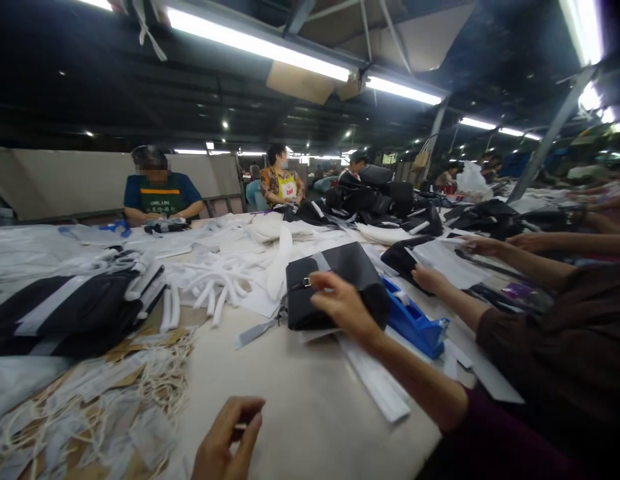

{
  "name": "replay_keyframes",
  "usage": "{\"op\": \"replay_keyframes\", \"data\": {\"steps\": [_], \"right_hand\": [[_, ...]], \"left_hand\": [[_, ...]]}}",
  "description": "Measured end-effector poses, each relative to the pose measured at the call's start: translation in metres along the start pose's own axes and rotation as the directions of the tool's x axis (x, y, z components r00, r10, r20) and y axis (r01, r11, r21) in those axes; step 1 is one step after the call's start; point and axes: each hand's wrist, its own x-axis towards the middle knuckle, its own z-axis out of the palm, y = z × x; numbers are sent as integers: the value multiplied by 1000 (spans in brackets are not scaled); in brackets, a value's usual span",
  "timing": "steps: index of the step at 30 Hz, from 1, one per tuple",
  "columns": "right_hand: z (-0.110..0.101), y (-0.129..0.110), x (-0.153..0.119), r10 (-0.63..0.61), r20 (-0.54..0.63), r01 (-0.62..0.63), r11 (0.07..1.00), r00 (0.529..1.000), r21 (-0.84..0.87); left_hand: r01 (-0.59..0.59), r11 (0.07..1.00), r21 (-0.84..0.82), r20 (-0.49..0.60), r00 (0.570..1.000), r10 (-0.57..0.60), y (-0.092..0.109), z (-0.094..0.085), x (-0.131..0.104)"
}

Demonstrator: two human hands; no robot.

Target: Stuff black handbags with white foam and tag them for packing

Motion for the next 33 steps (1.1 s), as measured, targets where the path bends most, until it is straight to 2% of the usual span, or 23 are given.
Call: {"op": "replay_keyframes", "data": {"steps": [1,2,3,5,6,9,11,13,15,18,22,26,28,30,32,33], "right_hand": [[-39,-1,14,-9,-193,-2,999,981,-54],[-71,0,30,52,-357,-91,992,933,-93],[-97,2,47,169,-458,-235,968,873,-91],[-126,10,77,296,-462,-368,927,836,-72],[-132,15,87,358,-437,-424,904,825,-61],[-131,28,103,460,-363,-512,857,810,-56],[-126,33,105,470,-354,-525,848,809,-73],[-121,35,106,451,-360,-517,849,816,-110],[-118,35,106,421,-370,-507,845,828,-172],[-114,32,104,354,-384,-480,821,853,-309],[-106,17,97,229,-370,-406,748,900,-525],[-84,-9,79,90,-313,-293,655,945,-697],[-67,-25,59,-24,-250,-190,579,968,-793],[-49,-41,30,-166,-152,-59,463,974,-884],[-30,-53,-7,-301,-42,79,381,953,-921],[-21,-57,-28,-362,10,155,375,932,-914]], "left_hand": [[-1,1000,5,11,1000,1,11,5,11],[-22,1000,-8,16,1000,22,24,12,25],[-54,998,-16,26,998,54,37,20,42],[-110,991,70,4,994,110,63,43,82],[-106,977,186,-37,993,115,75,56,102],[-34,954,297,-106,992,69,101,95,154],[73,940,333,-145,989,-26,106,118,174],[154,925,347,-166,981,-101,102,135,183],[186,917,354,-182,975,-128,92,146,183],[184,917,354,-222,969,-109,76,154,173],[156,939,305,-295,953,-62,62,154,154],[98,973,209,-380,925,-12,53,149,133],[57,986,156,-423,906,14,49,142,122],[13,994,104,-458,888,36,44,133,111],[-22,998,53,-481,876,45,39,121,96],[-34,999,31,-489,871,45,36,115,86]]}}
